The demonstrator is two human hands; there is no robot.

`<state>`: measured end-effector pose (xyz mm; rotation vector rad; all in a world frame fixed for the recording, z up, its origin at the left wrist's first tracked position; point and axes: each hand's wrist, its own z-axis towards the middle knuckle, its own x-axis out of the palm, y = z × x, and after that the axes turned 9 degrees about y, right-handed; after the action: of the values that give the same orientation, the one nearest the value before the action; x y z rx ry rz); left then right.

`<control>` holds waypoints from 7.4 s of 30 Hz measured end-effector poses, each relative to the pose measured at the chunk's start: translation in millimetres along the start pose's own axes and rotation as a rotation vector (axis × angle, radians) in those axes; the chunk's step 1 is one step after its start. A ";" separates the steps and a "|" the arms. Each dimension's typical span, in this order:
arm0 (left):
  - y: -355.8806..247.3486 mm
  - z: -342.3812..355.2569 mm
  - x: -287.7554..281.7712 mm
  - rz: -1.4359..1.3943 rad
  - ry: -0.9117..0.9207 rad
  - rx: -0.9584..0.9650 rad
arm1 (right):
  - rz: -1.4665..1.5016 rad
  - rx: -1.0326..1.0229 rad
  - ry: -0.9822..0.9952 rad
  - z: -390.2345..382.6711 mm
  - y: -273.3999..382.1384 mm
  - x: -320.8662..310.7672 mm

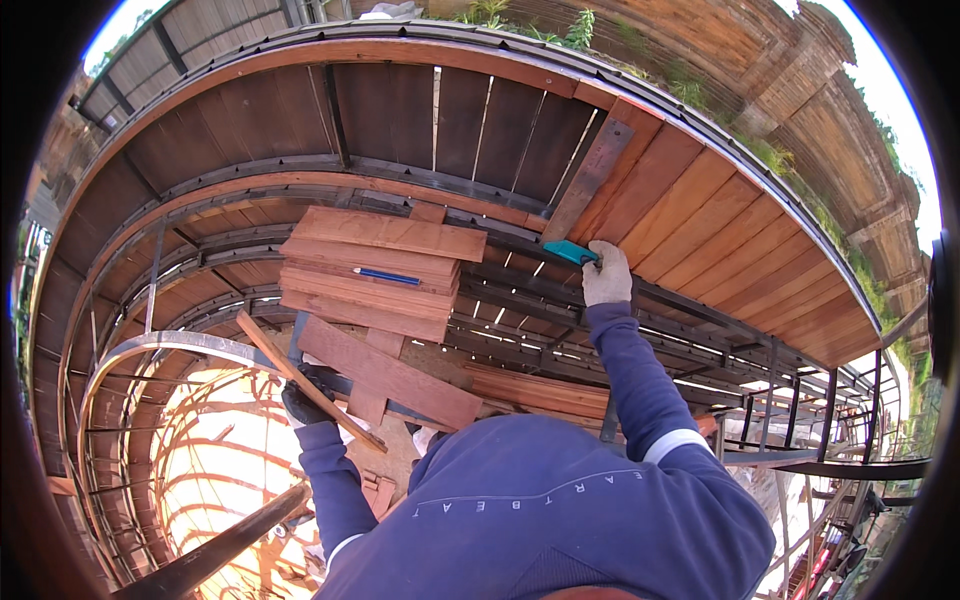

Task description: The person installs wooden planks onto a circular metal structure, using a nail gun to secure them and an angle grinder to cut planks to size on the floor.

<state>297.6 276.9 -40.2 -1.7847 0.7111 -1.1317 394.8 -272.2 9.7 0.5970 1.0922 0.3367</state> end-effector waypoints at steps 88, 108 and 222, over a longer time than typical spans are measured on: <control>38.3 -50.0 296.5 0.429 1.128 -0.373 | 0.277 0.442 -0.056 -284.5 138.2 -64.5; -5.2 284.2 268.4 0.063 0.460 -0.410 | -0.106 0.335 -0.181 -262.3 139.6 -36.6; -67.2 36.7 18.5 1.069 0.361 -0.615 | 1.909 0.417 0.383 -255.9 152.6 -76.3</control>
<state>339.3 305.6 20.1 -1.2636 2.0776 -0.4828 136.1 -118.6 73.7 1.9126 0.5935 1.9344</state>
